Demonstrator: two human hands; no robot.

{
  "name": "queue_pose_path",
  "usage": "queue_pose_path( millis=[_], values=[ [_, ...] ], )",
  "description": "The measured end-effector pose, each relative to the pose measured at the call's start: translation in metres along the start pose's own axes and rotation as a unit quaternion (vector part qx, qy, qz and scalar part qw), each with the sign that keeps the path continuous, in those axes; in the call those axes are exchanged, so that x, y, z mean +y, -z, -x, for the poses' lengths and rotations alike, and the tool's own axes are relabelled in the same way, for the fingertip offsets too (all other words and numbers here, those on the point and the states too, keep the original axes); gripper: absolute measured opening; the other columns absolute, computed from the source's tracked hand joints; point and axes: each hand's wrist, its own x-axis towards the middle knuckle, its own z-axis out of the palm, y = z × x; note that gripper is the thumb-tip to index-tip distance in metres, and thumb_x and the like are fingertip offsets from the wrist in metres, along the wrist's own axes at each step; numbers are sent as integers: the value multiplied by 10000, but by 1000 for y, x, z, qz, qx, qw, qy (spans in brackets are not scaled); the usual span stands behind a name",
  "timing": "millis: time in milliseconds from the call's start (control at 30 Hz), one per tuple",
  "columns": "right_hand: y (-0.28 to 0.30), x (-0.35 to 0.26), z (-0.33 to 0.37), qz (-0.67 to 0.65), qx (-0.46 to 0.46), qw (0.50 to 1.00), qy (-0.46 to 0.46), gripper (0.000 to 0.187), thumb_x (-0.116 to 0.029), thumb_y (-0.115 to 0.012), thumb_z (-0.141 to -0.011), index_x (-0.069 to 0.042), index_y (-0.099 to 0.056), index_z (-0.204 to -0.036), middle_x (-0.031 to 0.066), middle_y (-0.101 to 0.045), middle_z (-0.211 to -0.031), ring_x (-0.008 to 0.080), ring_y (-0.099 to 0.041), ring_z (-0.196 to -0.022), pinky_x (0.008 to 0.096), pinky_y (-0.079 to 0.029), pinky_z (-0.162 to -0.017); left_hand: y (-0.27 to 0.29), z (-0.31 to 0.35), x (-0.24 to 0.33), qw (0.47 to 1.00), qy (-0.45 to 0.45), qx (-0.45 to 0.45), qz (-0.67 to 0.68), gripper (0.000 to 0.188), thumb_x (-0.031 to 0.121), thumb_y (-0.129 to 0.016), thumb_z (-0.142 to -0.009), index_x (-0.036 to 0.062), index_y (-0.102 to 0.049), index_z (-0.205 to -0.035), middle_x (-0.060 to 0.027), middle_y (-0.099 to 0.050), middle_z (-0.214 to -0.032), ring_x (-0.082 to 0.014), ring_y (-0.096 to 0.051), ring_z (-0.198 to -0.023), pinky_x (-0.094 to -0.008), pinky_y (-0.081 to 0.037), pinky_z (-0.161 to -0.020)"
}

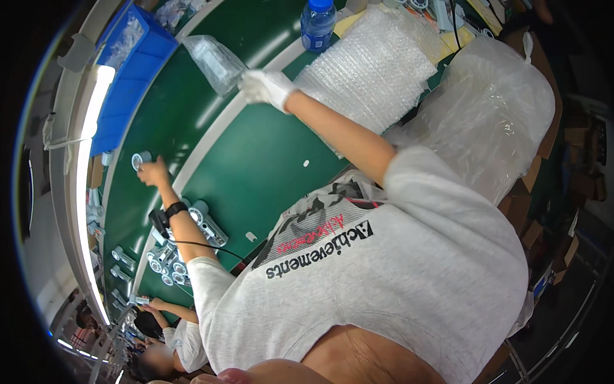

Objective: The person picks up a fan, inspects it by turning it over, and wipes it with a gloved hand. They then slide the fan into a bubble wrap sleeve, set it aside, and repeat the process with another fan.

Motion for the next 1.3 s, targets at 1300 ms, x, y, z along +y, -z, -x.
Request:
queue_pose_path(
  millis=[1300],
  values=[
    [-54,27,99,-169,-155,970,85,257,-110,-596,-778,-30,-570,-1020,68,-593,-1018,117,-565,-896,248,-473,-786,222,231,117,459,122,-458,751,684,-31,-609,-705,-13,-267,-1297,-112,-491,-1063,-158,-527,-856,-253,-427,-762]
  ],
)
